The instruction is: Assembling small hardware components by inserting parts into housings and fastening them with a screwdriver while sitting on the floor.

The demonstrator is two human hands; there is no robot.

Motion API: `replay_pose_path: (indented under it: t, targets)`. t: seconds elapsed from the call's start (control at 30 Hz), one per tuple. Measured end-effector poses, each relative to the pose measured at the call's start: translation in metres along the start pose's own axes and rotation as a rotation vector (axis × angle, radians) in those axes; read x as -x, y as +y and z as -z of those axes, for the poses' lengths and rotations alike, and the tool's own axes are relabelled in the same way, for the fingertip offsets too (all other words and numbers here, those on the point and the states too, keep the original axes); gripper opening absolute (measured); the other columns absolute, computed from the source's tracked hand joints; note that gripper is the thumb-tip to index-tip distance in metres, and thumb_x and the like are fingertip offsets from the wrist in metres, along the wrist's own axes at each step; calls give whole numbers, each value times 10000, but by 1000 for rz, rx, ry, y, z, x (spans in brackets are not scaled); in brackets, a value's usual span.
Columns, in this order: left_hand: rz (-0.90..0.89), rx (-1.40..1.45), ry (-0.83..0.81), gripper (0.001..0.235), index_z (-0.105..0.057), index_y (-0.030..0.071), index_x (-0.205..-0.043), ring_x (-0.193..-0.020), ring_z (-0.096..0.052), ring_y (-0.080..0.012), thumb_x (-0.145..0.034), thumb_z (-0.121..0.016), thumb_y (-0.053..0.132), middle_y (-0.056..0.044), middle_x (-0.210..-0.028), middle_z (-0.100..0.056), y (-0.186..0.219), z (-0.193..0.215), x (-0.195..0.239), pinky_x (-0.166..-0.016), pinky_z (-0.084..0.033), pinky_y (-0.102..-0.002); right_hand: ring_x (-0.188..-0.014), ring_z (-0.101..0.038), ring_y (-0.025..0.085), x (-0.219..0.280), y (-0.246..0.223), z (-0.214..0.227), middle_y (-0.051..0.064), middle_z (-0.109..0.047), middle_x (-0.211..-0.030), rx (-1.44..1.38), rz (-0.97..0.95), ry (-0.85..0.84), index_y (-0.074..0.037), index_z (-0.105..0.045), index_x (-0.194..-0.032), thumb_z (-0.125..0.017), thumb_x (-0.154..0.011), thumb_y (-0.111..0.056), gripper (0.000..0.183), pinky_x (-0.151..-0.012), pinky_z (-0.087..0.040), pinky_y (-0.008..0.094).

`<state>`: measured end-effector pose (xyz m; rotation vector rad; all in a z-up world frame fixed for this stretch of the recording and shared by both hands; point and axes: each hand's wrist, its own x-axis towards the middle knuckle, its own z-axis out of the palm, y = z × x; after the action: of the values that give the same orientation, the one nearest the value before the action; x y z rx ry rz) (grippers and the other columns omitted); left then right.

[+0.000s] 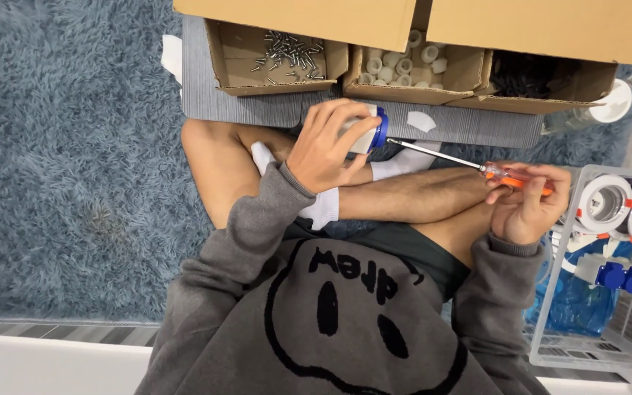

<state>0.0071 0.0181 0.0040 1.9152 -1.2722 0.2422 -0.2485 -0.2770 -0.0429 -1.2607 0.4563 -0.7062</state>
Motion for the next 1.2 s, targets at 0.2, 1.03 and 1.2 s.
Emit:
replay_pose_path:
  t: [0.2,1.03,1.2]
  targets:
    - [-106,-18,-105,401,-683,142,-1203,-1405,-571,-246,-845,-835,44,18,-1556,-611,-17,-6,1,-1237,-370,-533,-883,-739,232,-1,2,0,172,-698,-1167,49,28,-45,-97,-501,-1275,-611,-1211,-222,178,-643,-620,237]
    - [-148,97,-69,258,-723,106,-1221,-1346,-586,-271,-983,-803,165,-34,-1408,-691,-23,-13,2,-1200,-387,-555,-879,-756,264,-2,-5,-7,209,-707,-1130,175,14,-79,-67,-520,-1230,-672,-1192,-225,222,-643,-621,247]
    - [-150,101,-45,259,-738,116,-1227,-1334,-591,-264,-982,-809,163,-41,-1372,-703,-22,-13,-1,-1203,-386,-541,-781,-752,259,-6,-17,-18,268,-728,-1050,312,1,-116,21,-580,-1169,-625,-1231,-273,303,-547,-548,219]
